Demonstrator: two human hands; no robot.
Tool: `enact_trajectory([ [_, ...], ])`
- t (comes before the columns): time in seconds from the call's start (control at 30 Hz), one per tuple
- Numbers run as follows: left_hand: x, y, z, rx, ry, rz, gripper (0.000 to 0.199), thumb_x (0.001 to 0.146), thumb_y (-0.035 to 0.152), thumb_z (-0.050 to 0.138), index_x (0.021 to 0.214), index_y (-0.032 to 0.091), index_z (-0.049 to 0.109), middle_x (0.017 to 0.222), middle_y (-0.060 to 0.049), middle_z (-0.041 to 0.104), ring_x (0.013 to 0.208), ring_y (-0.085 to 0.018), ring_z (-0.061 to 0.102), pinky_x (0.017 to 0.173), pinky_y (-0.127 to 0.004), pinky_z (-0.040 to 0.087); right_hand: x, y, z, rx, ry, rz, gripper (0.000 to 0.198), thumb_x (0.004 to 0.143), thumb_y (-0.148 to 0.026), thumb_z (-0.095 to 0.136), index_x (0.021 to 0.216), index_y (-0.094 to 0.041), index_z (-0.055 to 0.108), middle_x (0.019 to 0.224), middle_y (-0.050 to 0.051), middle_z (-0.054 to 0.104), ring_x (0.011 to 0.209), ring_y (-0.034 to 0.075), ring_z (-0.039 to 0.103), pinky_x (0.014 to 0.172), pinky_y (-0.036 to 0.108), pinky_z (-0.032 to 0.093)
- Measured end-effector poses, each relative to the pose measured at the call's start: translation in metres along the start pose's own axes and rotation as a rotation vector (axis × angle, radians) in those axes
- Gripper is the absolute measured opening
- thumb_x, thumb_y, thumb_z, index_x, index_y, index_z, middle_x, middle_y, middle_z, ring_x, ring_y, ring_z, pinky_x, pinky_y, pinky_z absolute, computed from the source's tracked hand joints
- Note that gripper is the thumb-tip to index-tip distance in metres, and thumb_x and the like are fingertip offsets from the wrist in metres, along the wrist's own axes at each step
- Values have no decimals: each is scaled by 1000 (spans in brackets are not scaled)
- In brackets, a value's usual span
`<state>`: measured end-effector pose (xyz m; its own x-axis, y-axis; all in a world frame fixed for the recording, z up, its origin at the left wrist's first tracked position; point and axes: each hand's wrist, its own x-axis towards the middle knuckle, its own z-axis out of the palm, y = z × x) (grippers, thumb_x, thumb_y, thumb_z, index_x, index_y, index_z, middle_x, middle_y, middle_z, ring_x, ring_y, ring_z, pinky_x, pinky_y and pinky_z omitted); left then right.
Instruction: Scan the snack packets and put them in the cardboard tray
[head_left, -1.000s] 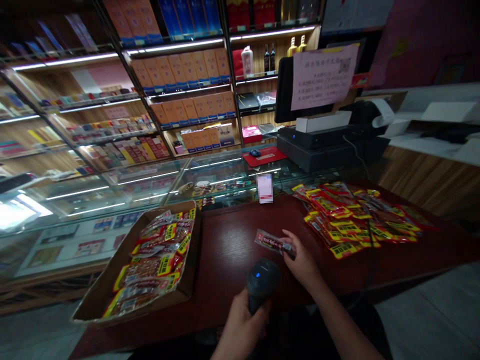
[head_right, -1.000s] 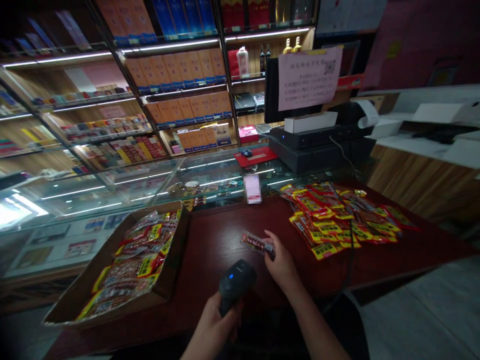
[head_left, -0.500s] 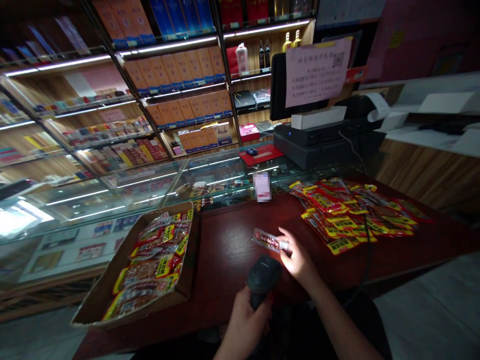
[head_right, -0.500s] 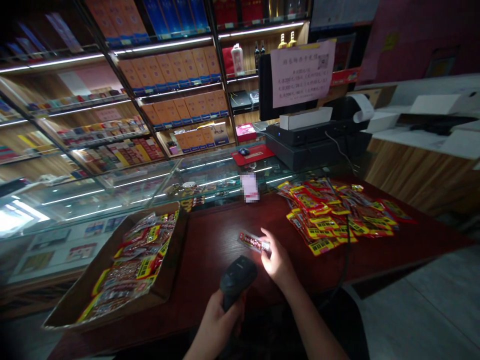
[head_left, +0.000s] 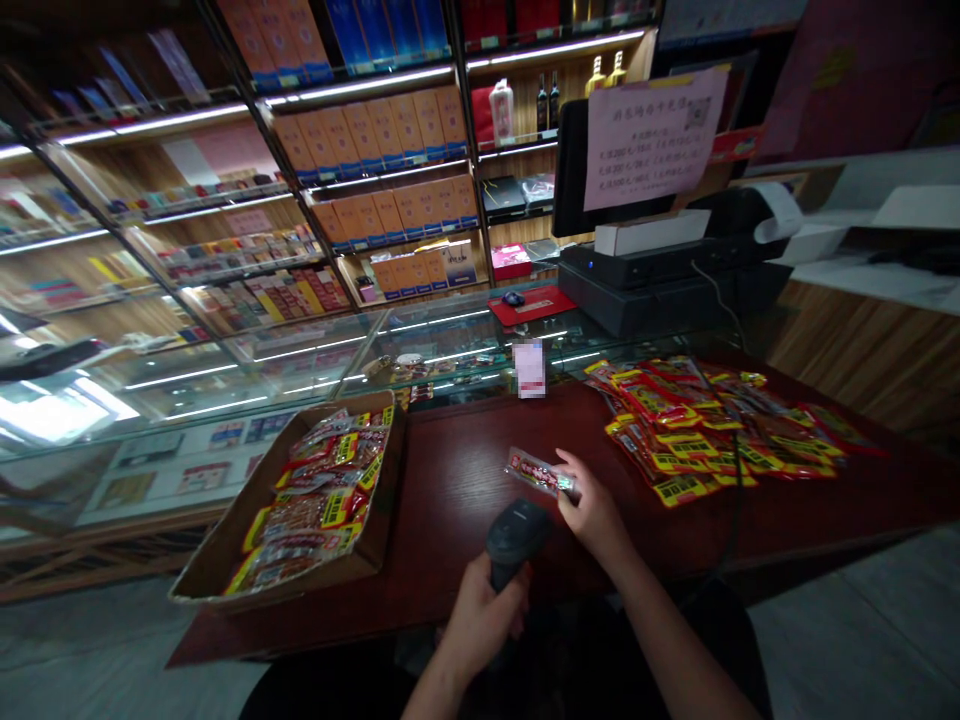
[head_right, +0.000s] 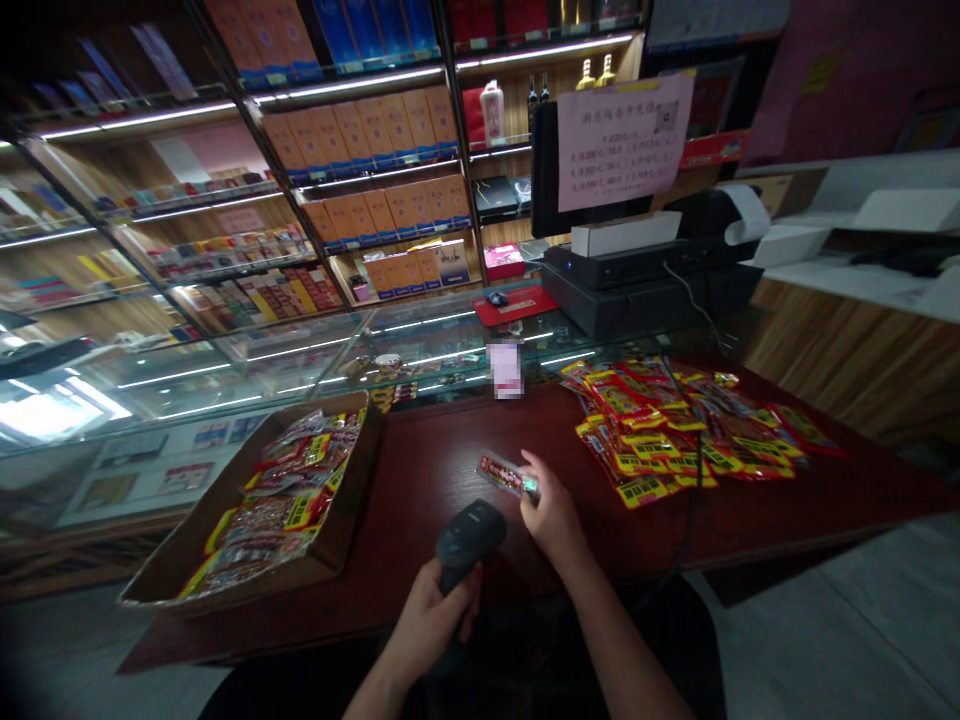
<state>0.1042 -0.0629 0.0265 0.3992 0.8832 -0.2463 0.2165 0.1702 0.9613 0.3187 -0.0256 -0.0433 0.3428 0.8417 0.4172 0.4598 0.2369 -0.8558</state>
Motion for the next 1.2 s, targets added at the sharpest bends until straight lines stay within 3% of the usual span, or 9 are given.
enact_trajectory([
  [0.2, 0, -2, 0, -29, -16, -16, 24, 78, 38, 65, 79, 15, 58, 52, 5, 54, 38, -7, 46, 39, -18, 36, -1, -3, 1, -35, 37, -36, 66, 76, -8, 52, 140, -20, 51, 118, 11, 72, 107, 23, 70, 98, 44, 57],
  [0.4, 0, -5, 1, -66, 20, -37, 28, 77, 39, 70, 86, 14, 61, 54, 5, 57, 40, -7, 47, 41, -18, 39, 1, -18, -5, -61, -7, 98, 63, 75, -7, 49, 136, -23, 55, 121, 9, 71, 112, 23, 68, 102, 44, 54],
  [0.57, -1, -4, 3, -85, 36, -47, 32, 79, 40, 69, 94, 13, 62, 55, 5, 58, 39, -7, 47, 40, -17, 38, 1, -26, -7, -71, -33, 119, 60, 76, -9, 49, 135, -22, 56, 127, 11, 67, 117, 26, 65, 104, 47, 52],
  [0.73, -4, -1, 7, -107, 59, -26, 30, 77, 41, 71, 85, 15, 60, 52, 6, 57, 37, -7, 46, 38, -17, 38, -3, -21, -8, -103, -85, 97, 56, 81, -14, 48, 136, -23, 55, 131, 11, 65, 119, 26, 63, 105, 46, 50],
  [0.87, -4, 0, 5, -115, 12, -10, 32, 77, 44, 70, 82, 16, 58, 51, 5, 57, 36, -7, 46, 38, -18, 37, -6, -18, -10, -146, -90, 64, 50, 85, -20, 46, 135, -21, 55, 131, 12, 65, 120, 27, 63, 105, 46, 50],
  [1.13, 2, -8, -3, -125, -86, -50, 19, 77, 32, 67, 83, 17, 59, 52, 6, 56, 37, -8, 47, 38, -18, 39, -9, -21, -10, -251, -34, 89, 49, 87, -34, 48, 133, -22, 59, 128, 12, 67, 115, 29, 66, 99, 45, 53],
  [1.2, 2, -12, -4, -122, -93, -48, 16, 77, 29, 66, 84, 16, 60, 53, 6, 56, 38, -8, 48, 38, -18, 40, -9, -19, -17, -242, -25, 153, 50, 85, -40, 51, 129, -22, 65, 126, 12, 70, 113, 30, 67, 98, 45, 54],
])
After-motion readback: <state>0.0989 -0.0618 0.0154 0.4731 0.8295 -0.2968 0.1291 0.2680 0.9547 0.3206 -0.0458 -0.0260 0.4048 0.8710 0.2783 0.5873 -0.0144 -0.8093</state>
